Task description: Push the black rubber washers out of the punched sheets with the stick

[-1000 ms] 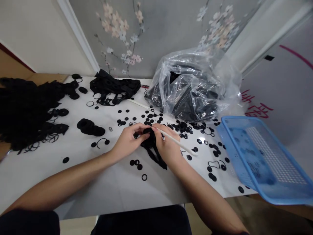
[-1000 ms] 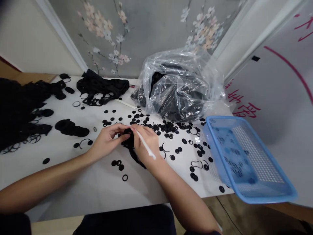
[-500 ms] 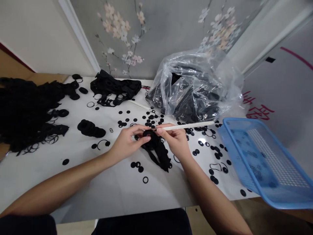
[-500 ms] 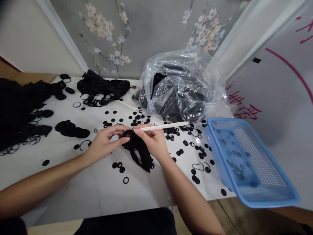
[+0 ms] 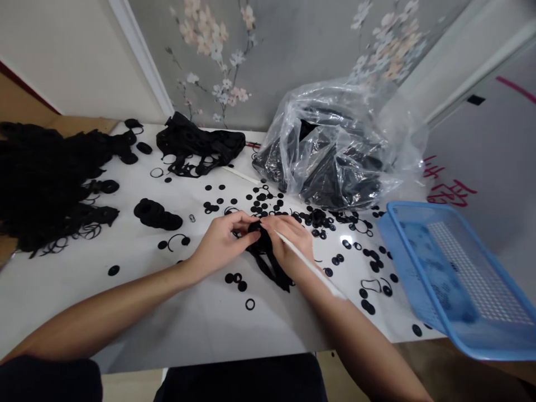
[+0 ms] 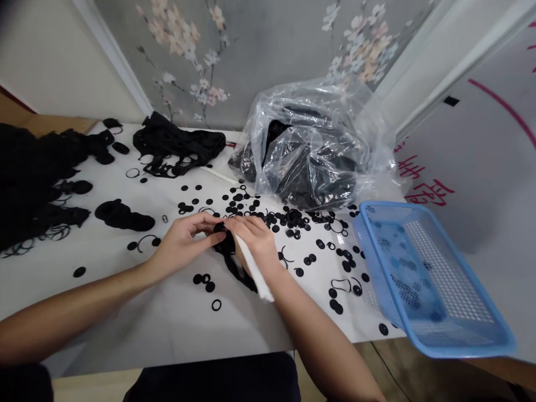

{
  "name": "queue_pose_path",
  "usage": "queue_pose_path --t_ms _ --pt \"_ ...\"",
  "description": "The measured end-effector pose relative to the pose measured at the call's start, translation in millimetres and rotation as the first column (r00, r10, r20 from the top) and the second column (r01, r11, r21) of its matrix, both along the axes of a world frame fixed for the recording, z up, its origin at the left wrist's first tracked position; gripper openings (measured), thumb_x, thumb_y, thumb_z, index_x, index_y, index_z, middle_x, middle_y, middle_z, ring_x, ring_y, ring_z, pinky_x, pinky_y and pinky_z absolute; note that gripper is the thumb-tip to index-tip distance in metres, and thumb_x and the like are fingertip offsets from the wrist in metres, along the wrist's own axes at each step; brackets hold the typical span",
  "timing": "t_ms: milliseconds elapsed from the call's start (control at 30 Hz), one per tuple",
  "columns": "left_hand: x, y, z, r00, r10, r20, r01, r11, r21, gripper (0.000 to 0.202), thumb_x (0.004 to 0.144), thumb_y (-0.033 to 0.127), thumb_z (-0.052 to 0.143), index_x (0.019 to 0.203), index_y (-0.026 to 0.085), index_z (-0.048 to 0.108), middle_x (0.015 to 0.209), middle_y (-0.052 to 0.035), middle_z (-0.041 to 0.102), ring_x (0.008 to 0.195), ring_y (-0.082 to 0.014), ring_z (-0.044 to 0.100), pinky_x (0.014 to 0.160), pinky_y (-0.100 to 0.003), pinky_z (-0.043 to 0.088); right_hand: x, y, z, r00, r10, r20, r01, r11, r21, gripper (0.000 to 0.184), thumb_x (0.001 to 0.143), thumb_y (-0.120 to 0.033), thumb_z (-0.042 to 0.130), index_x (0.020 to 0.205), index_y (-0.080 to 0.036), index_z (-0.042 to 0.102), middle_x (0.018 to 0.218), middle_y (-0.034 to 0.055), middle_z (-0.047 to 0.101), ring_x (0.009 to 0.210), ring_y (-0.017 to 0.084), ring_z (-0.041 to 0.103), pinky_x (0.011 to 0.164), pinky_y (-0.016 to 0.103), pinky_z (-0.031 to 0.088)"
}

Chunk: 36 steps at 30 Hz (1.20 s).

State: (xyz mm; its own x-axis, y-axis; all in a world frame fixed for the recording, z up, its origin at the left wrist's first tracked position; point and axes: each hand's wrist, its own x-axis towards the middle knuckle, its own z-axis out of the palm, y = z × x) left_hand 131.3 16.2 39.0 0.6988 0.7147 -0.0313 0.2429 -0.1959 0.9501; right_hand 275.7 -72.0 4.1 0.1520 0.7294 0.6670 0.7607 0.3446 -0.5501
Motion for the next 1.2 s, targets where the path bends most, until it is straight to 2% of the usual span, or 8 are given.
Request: queue_pose_path --t_ms 167,300,500,633,767,933,1067,1200 --pt "-3.8 -5.4 -7.7 0.985 0.077 0.157 -0.079 0.997 0.006 0.008 0.078 0.020 0.067 0.085 0.017 0.063 0.088 -0.0035 0.072 0.084 -0.0173 0.069 0.078 -0.030 0.056 9.0 3.9 -8.7 0.987 -0.160 0.026 0.161 0.983 -0.088 0.028 0.092 -0.013 0.042 0.096 -0.022 0.068 0.094 0.0048 0.074 0.089 0.019 0.066 0.081 0.033 0.054" --pt "-10.0 -4.3 5.9 0.950 0.089 0.300 -0.124 0.987 0.100 0.004 0.081 0.017 0.063 0.083 0.017 0.060 0.095 -0.0054 0.071 0.094 -0.0175 0.067 0.088 -0.031 0.054 30.6 3.2 -2.7 0.907 -0.392 -0.155 0.354 0.907 -0.227 0.027 0.093 -0.029 0.046 0.085 -0.021 0.070 0.093 0.0043 0.073 0.086 0.021 0.067 0.080 0.034 0.052" --pt "-19.2 35.4 34.0 0.987 -0.053 -0.155 0.049 0.998 -0.029 0.026 0.075 0.033 0.069 0.095 0.019 0.060 0.096 -0.0066 0.072 0.075 -0.0192 0.069 0.065 -0.030 0.057 33.6 -0.3 11.8 0.845 -0.356 -0.400 0.245 0.921 -0.302 0.022 0.087 -0.038 0.060 0.083 -0.019 0.072 0.089 0.0034 0.073 0.079 0.020 0.067 0.070 0.029 0.051" --pt "-33.3 59.7 40.7 0.894 0.048 -0.446 0.063 0.971 0.232 0.017 0.075 0.031 0.063 0.087 0.020 0.064 0.095 -0.0075 0.071 0.069 -0.0213 0.068 0.057 -0.028 0.053 46.2 -4.2 13.2 0.779 -0.420 -0.465 0.342 0.907 -0.246 0.022 0.083 -0.039 0.065 0.082 -0.018 0.072 0.080 0.0038 0.072 0.072 0.019 0.067 0.065 0.030 0.052" --pt "-40.0 59.9 49.6 0.909 0.083 -0.407 0.006 0.977 0.214 0.031 0.078 0.031 0.060 0.108 0.024 0.062 0.108 -0.0062 0.067 0.071 -0.0206 0.070 0.056 -0.027 0.053 61.3 -7.6 15.5 0.736 -0.433 -0.521 0.456 0.885 -0.092 0.019 0.082 -0.036 0.067 0.088 -0.019 0.072 0.085 0.0049 0.073 0.078 0.019 0.068 0.076 0.036 0.054" --pt "-30.5 37.6 63.2 0.996 0.069 -0.062 -0.064 0.995 0.078 0.029 0.078 0.036 0.067 0.103 0.022 0.064 0.109 -0.0056 0.065 0.079 -0.0183 0.071 0.070 -0.027 0.059 37.1 -10.8 25.9 0.844 -0.063 -0.533 0.032 0.997 -0.067 0.007 0.082 -0.026 0.069 0.088 -0.025 0.073 0.117 0.0046 0.068 0.118 0.025 0.058 0.103 0.050 0.043" --pt "-24.5 22.3 63.3 0.997 0.058 -0.052 -0.057 0.998 0.025 0.030 0.075 0.037 0.072 0.100 0.022 0.066 0.096 -0.0030 0.068 0.072 -0.0165 0.069 0.060 -0.023 0.058 3.6 -12.0 29.2 0.832 0.173 -0.527 -0.274 0.954 -0.120 0.010 0.082 -0.024 0.069 0.090 -0.028 0.073 0.137 0.0026 0.056 0.133 0.026 0.045 0.106 0.049 0.043" --pt "-23.3 16.6 61.2 0.997 0.024 -0.079 -0.027 0.998 -0.048 0.031 0.075 0.039 0.072 0.101 0.022 0.067 0.093 -0.0041 0.070 0.062 -0.0136 0.066 0.044 -0.018 0.049 -8.7 -11.6 26.9 0.746 0.228 -0.626 -0.389 0.912 -0.131 0.010 0.082 -0.026 0.069 0.091 -0.028 0.073 0.119 0.0033 0.068 0.119 0.024 0.059 0.100 0.044 0.049"
